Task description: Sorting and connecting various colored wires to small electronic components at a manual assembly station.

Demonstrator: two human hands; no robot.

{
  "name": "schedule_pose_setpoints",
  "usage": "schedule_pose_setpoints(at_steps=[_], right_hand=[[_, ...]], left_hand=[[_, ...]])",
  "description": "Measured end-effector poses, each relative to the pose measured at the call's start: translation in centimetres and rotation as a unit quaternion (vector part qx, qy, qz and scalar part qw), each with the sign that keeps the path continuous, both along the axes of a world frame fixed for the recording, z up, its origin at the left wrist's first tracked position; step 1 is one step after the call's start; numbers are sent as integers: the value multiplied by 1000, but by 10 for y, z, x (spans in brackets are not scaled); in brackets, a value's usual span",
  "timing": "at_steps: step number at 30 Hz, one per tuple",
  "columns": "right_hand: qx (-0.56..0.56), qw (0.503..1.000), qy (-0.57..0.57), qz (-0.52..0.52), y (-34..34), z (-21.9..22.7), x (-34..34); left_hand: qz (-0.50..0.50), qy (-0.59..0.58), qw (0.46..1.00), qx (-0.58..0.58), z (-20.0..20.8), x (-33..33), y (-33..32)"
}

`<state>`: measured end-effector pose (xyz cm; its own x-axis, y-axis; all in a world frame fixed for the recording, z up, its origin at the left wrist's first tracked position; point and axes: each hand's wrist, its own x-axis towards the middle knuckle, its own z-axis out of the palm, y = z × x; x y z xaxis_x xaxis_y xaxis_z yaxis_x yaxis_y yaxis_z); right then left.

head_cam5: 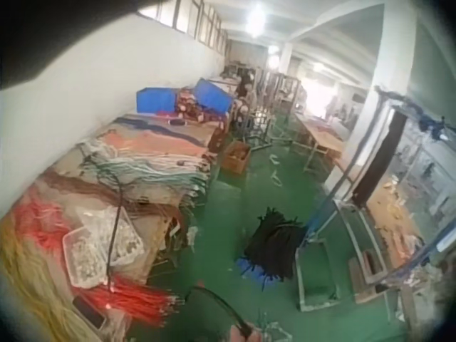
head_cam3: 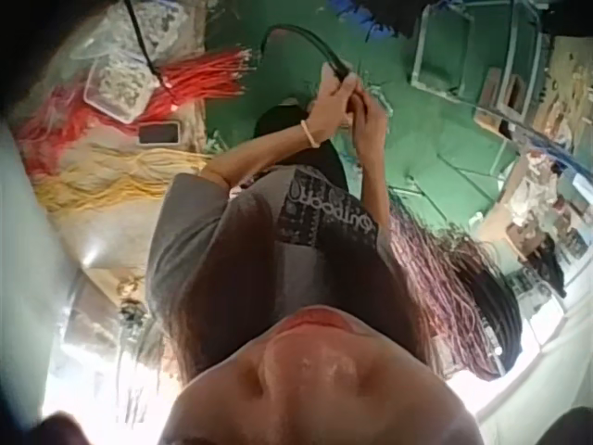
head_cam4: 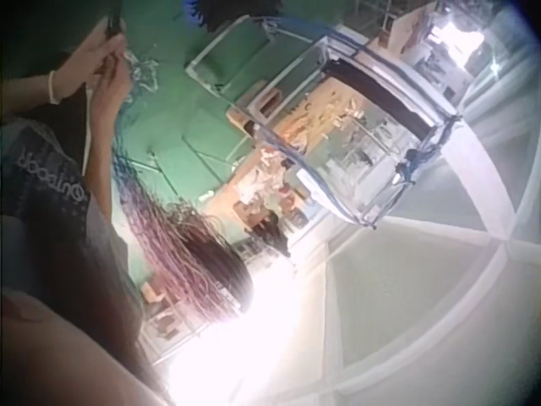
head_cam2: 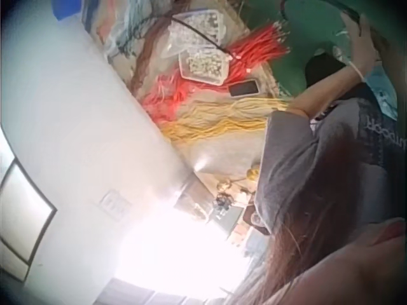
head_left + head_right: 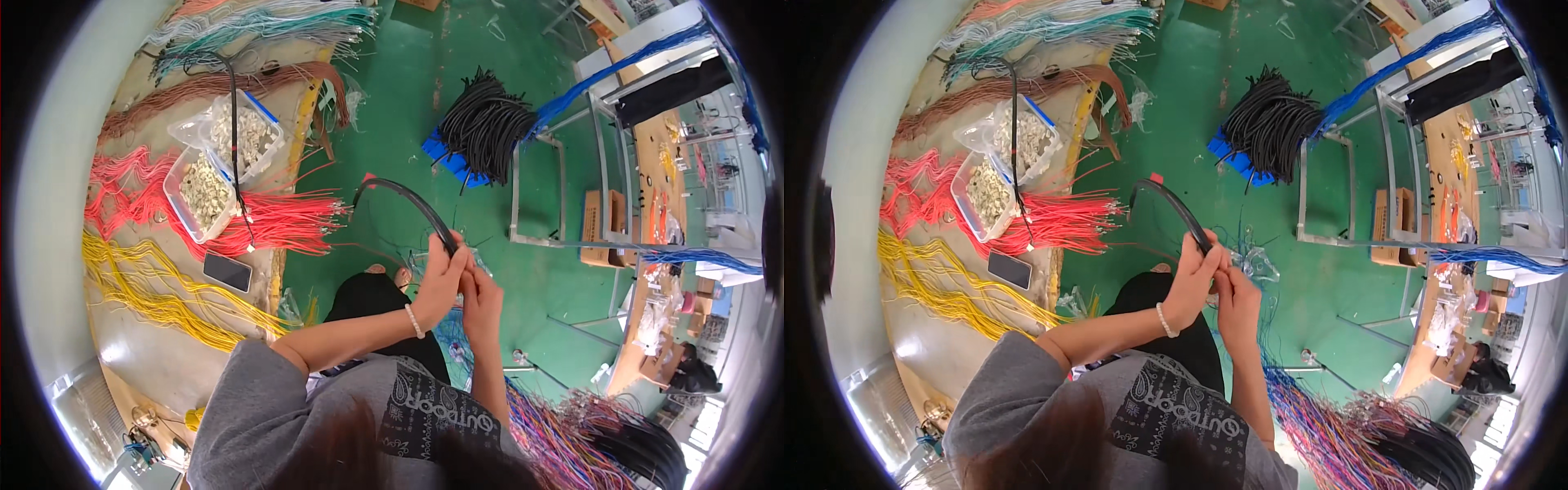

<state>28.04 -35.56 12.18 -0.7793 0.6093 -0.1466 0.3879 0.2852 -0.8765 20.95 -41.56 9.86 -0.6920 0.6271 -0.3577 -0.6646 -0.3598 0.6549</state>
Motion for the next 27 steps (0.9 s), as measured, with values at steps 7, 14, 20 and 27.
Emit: schedule_pose_setpoints(at_steps=[7, 14, 20, 27], right_hand=[[3, 999, -40, 11, -12, -32, 16], [-24, 997, 9, 72, 0, -30, 14], [46, 995, -61, 70, 5, -6, 5], [-290, 952, -7, 100, 83, -35, 57]], left_hand=[[48, 24, 998, 35, -4, -27, -6], [3, -30, 999, 17, -8, -22, -7], [45, 55, 997, 16, -13, 7, 6], [3, 192, 974, -124, -23, 50, 12]])
